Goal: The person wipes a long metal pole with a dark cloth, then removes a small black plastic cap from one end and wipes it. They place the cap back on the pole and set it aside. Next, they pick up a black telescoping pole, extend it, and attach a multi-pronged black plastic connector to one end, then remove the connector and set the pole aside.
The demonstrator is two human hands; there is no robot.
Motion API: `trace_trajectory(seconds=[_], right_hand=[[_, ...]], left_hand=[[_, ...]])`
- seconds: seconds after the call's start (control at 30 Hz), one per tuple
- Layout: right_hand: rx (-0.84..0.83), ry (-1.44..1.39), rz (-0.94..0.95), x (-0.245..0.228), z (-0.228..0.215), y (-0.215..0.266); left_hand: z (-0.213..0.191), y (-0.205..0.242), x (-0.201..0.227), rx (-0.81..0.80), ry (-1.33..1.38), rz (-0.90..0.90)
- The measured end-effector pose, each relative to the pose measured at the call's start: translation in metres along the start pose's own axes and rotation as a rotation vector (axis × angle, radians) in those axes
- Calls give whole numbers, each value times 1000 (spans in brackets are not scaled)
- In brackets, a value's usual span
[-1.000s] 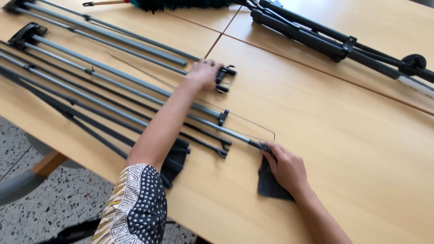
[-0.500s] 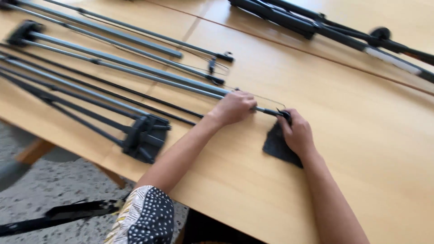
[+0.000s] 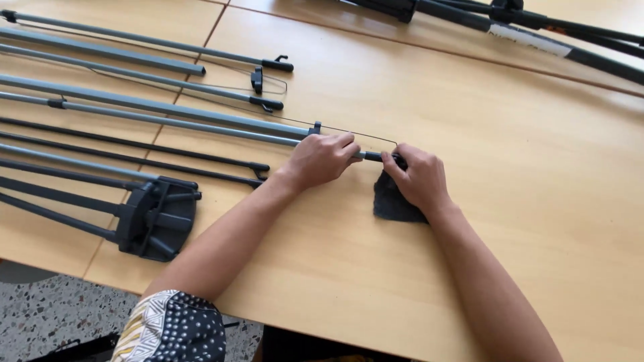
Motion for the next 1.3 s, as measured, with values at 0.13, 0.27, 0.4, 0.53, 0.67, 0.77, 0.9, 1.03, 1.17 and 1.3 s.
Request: trace_trajectory(seconds=[0.13,0.27,0.4,0.53,0.67,0.77,0.9,1.03,1.17,1.3], right_hand=[[4,-77,35,-6,-4,1],[-99,-293,148,-2,2,1],[-173,-489,190,6,4,3],[-193,-550,219,-9,-7,4],[-201,-568,239,-17,-15,5],[-221,-582,231,-14,-15,9],[-269,-664,284,-10,-20,16],[-252,-774,483,-24,-33,35],[-339,-727,365,-3,-33,38],[-312,-654,188,15,-27,44]], left_hand=[[-29,-6,13,36,0,6],[-28,-5,14,-29,-6,40],[-29,-6,20,-1,-58,52],[-37,-5,25,-39,-69,59],[-37,-5,27,-62,-85,58],[-39,-6,30,-68,-88,67],[-28,-7,38,22,-123,87],[-31,-8,48,53,-173,117],[-30,-9,61,30,-140,106],[-23,-8,71,50,-124,70]])
Point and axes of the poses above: each hand's wrist, its own y-axis away from the middle knuckle, its own z-axis out of the palm, x = y × z, the point moved 3 cm from there along -y, towards the middle knuckle, and after that the axes turned 3 degrees about -y, right-handed, at the moved point
